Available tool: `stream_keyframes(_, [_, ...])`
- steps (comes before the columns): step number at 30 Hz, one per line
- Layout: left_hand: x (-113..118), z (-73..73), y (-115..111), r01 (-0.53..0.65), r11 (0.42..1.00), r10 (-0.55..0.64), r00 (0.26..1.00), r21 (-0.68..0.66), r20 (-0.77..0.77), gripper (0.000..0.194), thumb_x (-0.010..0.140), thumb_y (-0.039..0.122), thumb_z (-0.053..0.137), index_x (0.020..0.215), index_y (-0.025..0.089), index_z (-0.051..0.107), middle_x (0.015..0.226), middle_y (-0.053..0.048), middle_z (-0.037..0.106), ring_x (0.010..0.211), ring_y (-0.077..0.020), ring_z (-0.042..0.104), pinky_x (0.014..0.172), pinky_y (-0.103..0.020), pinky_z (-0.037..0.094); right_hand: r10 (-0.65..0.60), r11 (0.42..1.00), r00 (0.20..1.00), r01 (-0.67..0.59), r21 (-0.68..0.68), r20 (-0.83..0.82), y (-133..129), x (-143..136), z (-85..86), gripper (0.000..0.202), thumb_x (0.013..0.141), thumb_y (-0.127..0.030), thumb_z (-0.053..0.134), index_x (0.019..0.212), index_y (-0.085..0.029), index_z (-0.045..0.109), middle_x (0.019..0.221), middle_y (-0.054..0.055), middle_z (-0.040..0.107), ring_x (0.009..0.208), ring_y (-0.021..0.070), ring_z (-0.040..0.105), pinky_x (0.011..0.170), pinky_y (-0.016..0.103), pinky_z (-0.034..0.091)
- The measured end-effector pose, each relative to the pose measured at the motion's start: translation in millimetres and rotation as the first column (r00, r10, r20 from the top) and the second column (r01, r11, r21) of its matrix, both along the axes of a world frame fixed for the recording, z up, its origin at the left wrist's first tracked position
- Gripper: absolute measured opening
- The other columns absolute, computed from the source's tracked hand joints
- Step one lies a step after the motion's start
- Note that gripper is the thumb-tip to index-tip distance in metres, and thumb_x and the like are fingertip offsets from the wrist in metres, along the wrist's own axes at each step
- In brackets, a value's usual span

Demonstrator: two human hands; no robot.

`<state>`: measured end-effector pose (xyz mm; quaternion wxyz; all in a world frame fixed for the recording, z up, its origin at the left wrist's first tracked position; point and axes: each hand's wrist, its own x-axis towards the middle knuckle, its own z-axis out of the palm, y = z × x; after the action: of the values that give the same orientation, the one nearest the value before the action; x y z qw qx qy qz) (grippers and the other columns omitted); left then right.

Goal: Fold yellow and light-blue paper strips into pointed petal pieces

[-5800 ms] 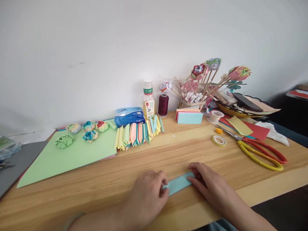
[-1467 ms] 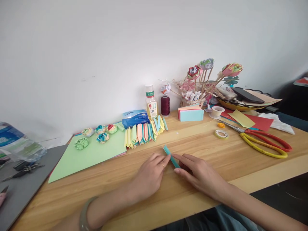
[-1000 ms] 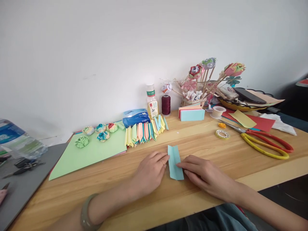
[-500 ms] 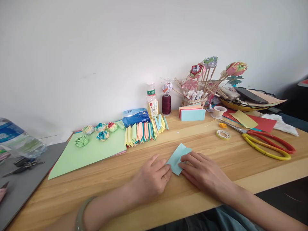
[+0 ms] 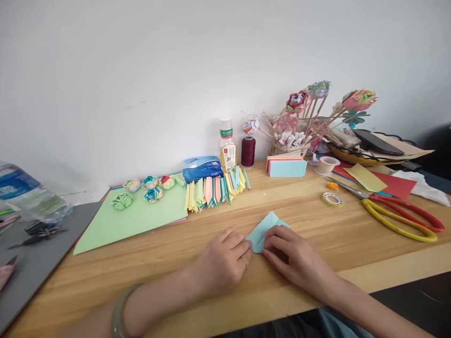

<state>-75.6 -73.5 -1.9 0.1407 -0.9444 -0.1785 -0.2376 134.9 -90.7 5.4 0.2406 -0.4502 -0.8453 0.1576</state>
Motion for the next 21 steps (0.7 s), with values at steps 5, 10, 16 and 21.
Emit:
stream_keyframes(5, [1, -6.1, 2, -0.001, 0.998, -0.002, 0.999, -0.061, -0.039, 0.025, 0.093, 0.009, 0.039, 0.083, 0.011, 0.062, 0.088, -0.01, 0.064, 0.084, -0.0167, 0.057, 0.074, -0.031, 0.05, -0.106, 0.994, 0.994, 0.106, -0.031, -0.014, 2, -6, -6.1, 0.016, 0.085, -0.013, 0.045, 0.072, -0.018, 0.053, 0.079, 0.005, 0.057, 0.072, 0.0178, 0.055, 0.065, 0.031, 0.045])
stream_keyframes(10, [0, -6.8, -1, -0.021, 0.994, 0.017, 0.999, -0.105, -0.045, 0.028, 0.094, 0.009, 0.033, 0.089, 0.01, 0.061, 0.088, -0.011, 0.063, 0.085, -0.0179, 0.057, 0.073, -0.031, 0.051, -0.157, 0.988, 0.987, 0.157, 0.0, 0.015, 3, -8, -10.8, 0.015, 0.083, -0.013, 0.045, 0.071, -0.018, 0.053, 0.077, 0.004, 0.056, 0.069, 0.0176, 0.055, 0.063, 0.031, 0.044])
stream_keyframes(16, [3, -4.5, -5, -0.064, 0.984, 0.061, 0.998, -0.169, -0.028, 0.026, 0.095, 0.013, 0.035, 0.107, 0.008, 0.057, 0.088, -0.009, 0.061, 0.087, -0.0196, 0.056, 0.073, -0.031, 0.052, -0.17, 0.985, 0.985, 0.17, 0.005, 0.002, 2, -9, -12.5, 0.015, 0.083, -0.014, 0.047, 0.069, -0.019, 0.052, 0.076, 0.003, 0.055, 0.066, 0.0163, 0.054, 0.06, 0.03, 0.044])
stream_keyframes(21, [5, -5.8, -7, -0.13, 0.945, 0.126, 0.991, -0.299, -0.035, 0.026, 0.097, 0.017, 0.034, 0.098, 0.012, 0.059, 0.093, -0.007, 0.059, 0.088, -0.0182, 0.055, 0.075, -0.03, 0.051, -0.164, 0.986, 0.986, 0.164, 0.011, 0.002, 1, -8, -12.6, 0.014, 0.082, -0.012, 0.047, 0.07, -0.019, 0.052, 0.076, 0.003, 0.054, 0.067, 0.0163, 0.054, 0.061, 0.029, 0.044])
